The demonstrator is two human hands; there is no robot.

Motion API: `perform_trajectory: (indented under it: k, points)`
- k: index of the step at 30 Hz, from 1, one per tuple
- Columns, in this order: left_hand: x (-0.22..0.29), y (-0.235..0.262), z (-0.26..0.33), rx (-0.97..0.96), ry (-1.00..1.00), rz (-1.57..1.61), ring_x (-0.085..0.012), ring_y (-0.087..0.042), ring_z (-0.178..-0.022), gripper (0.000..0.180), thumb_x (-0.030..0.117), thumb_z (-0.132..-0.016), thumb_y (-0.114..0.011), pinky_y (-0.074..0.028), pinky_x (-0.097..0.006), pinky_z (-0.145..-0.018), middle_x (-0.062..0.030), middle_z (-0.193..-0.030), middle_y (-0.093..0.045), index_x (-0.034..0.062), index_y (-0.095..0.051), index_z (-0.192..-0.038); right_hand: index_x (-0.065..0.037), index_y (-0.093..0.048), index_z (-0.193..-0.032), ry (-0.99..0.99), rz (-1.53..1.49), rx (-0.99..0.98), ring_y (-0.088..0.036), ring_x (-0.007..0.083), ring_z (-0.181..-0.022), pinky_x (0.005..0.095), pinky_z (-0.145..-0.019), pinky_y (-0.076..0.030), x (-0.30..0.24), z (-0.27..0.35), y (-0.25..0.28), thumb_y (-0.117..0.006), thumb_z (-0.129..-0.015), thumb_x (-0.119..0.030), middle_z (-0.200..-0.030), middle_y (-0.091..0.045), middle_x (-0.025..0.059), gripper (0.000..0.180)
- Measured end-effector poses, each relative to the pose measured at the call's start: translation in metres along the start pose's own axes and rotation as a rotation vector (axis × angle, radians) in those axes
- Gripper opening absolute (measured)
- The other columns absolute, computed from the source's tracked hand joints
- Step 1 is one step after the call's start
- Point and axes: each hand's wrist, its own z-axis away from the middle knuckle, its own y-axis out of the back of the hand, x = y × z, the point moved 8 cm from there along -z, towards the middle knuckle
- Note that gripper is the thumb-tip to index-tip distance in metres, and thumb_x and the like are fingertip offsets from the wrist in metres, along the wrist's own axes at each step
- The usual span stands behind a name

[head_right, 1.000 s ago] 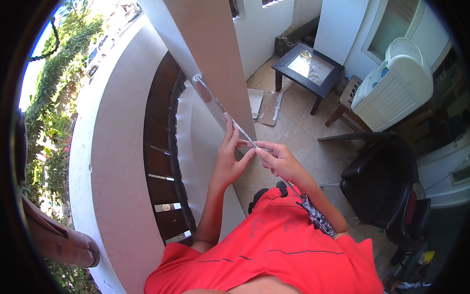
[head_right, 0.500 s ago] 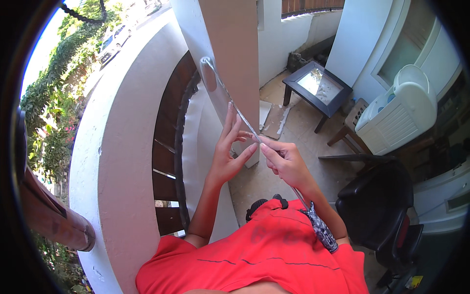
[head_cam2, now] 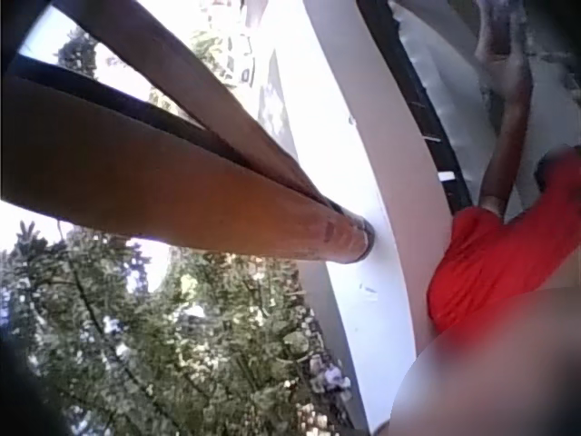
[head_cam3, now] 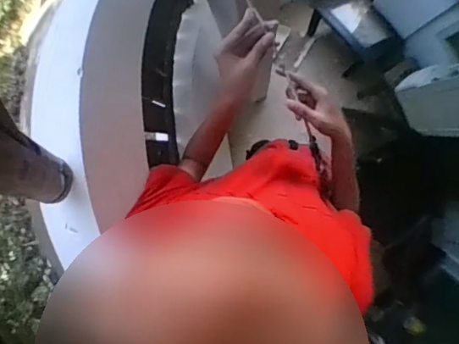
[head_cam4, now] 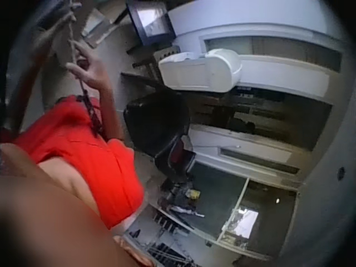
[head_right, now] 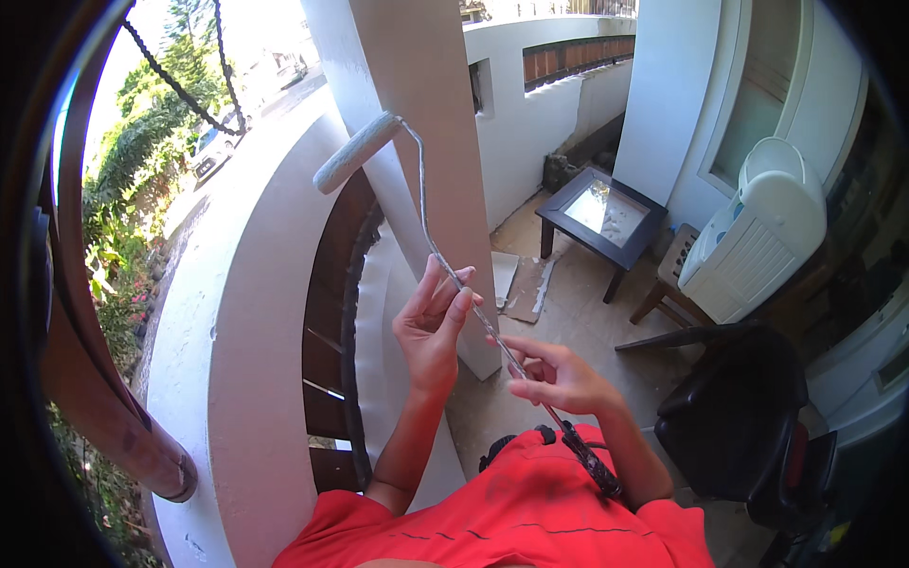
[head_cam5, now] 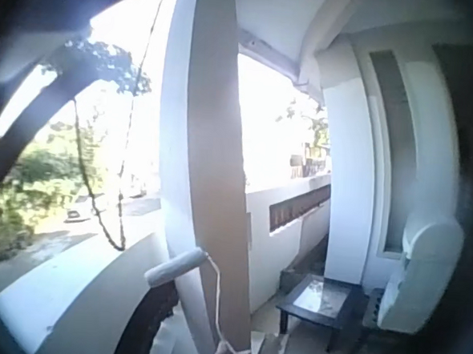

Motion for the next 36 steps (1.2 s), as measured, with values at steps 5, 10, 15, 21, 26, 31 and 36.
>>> perform_trajectory:
  k: [5,10,15,21,26,31,36]
  points:
    - [0.007,-0.013,-0.016,-0.028,-0.039,-0.059,-0.0122,-0.059,-0.088,0.050,-0.006,-0.084,-0.056,-0.052,-0.027,-0.079,-0.0174,-0.110,-0.060,-0.0002,-0.040,-0.131,0.000,-0.048,-0.119,-0.138,0.086,0.003,-0.047,0.0059,-0.067,0.0218,-0.063,-0.041,0.056,0.073,0.025,-0.058,-0.087,-0.015,-0.074,-0.049,-0.0006,0.037]
    - [0.003,-0.024,-0.033,-0.076,-0.032,-0.035,-0.0102,-0.059,-0.087,0.049,-0.006,-0.085,-0.056,-0.051,-0.025,-0.079,-0.0164,-0.112,-0.060,0.0009,-0.041,-0.130,-0.001,-0.055,-0.092,-0.262,-0.093,0.065,-0.048,0.0054,-0.060,0.0217,-0.055,-0.041,0.083,0.086,-0.006,-0.057,-0.088,-0.015,-0.066,-0.053,-0.0017,0.015]
    - [-0.005,-0.050,-0.052,-0.350,-0.097,-0.180,-0.0135,-0.057,-0.095,0.064,0.003,-0.086,-0.057,-0.047,-0.028,-0.085,-0.0166,-0.126,-0.051,0.0076,-0.024,-0.140,-0.001,-0.053,-0.080,-0.037,0.312,0.593,-0.039,0.0059,-0.048,0.0255,-0.045,-0.033,0.087,0.076,0.034,-0.061,-0.086,-0.020,-0.053,-0.043,0.0004,0.021]
    - [-0.044,-0.043,-0.022,-0.394,0.099,-0.175,-0.0136,-0.056,-0.094,0.070,0.011,-0.088,-0.055,-0.045,-0.026,-0.082,-0.0154,-0.136,-0.040,0.0089,-0.012,-0.144,-0.001,-0.059,-0.082,0.071,0.524,0.822,-0.036,0.0078,-0.045,0.0275,-0.043,-0.031,0.108,0.067,0.084,-0.063,-0.084,-0.020,-0.050,-0.040,0.0039,0.020]
    - [-0.110,-0.016,0.016,-0.359,0.366,-0.093,-0.0100,-0.055,-0.083,0.065,0.010,-0.090,-0.052,-0.045,-0.024,-0.079,-0.0124,-0.122,-0.052,0.0096,-0.014,-0.143,-0.002,-0.056,-0.075,0.108,0.771,0.819,-0.052,0.0246,-0.044,0.0324,-0.044,-0.037,0.112,0.078,0.091,-0.065,-0.082,-0.017,-0.053,-0.048,0.0127,0.019]
    - [-0.134,-0.016,0.030,-0.385,0.449,-0.141,-0.0109,-0.057,-0.085,0.057,0.012,-0.090,-0.053,-0.047,-0.024,-0.077,-0.0102,-0.114,-0.057,0.0074,-0.027,-0.140,-0.002,-0.052,-0.074,0.042,0.840,0.730,-0.055,0.0360,-0.054,0.0381,-0.046,-0.040,0.127,0.083,0.080,-0.066,-0.081,-0.018,-0.058,-0.053,0.0156,0.022]
    - [-0.122,-0.022,0.029,-0.411,0.352,-0.249,-0.0102,-0.058,-0.082,0.054,0.011,-0.089,-0.055,-0.047,-0.024,-0.075,-0.0092,-0.115,-0.058,0.0055,-0.033,-0.137,-0.002,-0.052,-0.075,0.046,0.809,0.736,-0.056,0.0352,-0.054,0.0379,-0.046,-0.040,0.130,0.078,0.076,-0.065,-0.081,-0.019,-0.058,-0.053,0.0153,0.022]
